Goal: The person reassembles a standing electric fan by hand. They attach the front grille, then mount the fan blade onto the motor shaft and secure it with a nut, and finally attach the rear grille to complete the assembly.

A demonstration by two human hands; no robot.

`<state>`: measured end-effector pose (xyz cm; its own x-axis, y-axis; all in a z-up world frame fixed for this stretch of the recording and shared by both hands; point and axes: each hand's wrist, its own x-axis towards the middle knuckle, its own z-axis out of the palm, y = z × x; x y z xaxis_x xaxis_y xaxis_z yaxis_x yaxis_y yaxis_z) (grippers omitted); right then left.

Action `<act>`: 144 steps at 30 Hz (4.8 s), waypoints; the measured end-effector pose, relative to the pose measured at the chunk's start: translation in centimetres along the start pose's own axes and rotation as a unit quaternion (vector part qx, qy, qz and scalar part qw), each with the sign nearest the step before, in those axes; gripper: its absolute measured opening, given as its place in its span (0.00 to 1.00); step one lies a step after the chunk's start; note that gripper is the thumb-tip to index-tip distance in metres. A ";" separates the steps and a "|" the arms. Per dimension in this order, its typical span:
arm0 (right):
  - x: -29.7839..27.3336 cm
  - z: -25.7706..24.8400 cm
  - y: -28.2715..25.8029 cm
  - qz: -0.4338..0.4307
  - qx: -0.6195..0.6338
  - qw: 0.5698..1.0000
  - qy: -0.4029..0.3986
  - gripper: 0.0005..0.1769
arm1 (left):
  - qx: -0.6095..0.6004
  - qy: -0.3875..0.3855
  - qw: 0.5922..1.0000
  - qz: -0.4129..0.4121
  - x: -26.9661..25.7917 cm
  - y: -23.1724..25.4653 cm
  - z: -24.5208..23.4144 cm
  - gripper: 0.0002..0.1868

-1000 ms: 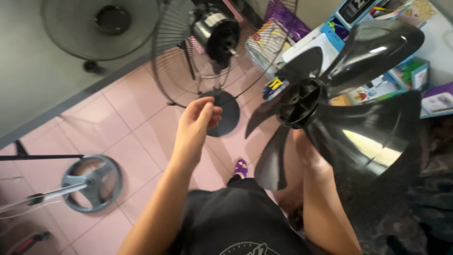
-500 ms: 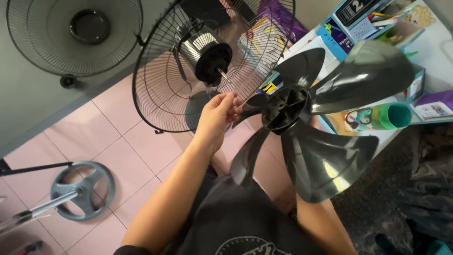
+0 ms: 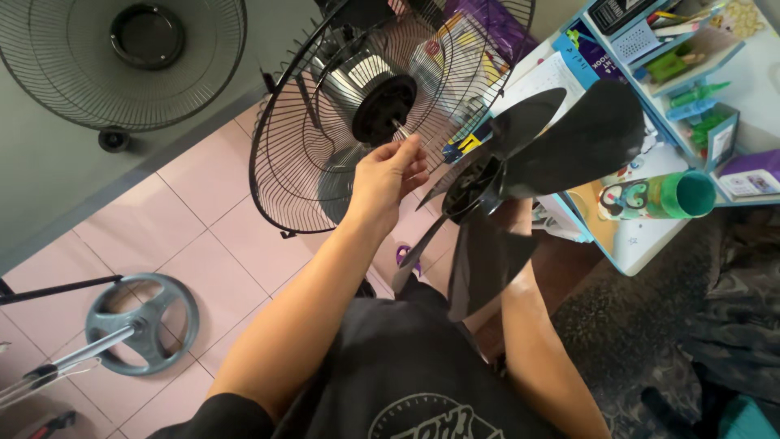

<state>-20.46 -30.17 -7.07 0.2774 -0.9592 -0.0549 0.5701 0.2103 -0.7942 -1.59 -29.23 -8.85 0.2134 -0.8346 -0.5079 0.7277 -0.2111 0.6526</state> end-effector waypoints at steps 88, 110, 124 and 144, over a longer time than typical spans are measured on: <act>-2.6 0.4 2.6 -0.408 -0.746 0.515 -0.105 0.26 | 0.465 -0.153 0.830 0.267 -12.3 8.5 -2.3 0.19; -1.4 -3.4 1.5 0.158 -0.122 0.979 -0.037 0.32 | 0.479 -0.258 0.757 0.361 -6.8 4.8 -2.2 0.10; 0.4 1.3 3.2 0.027 -0.176 0.984 0.000 0.28 | 0.534 -0.027 0.724 0.436 -10.6 6.9 -2.9 0.14; 1.7 3.6 4.7 -0.048 -0.284 0.957 -0.030 0.33 | 0.515 0.217 0.651 0.513 -11.4 10.8 -4.8 0.22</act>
<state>-14.53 -30.16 -8.77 0.2988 -0.9527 0.0561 0.0873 -0.0313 -0.9957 6.95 -19.56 1.26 0.5699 -0.6298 0.5279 -0.7194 -0.0719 0.6909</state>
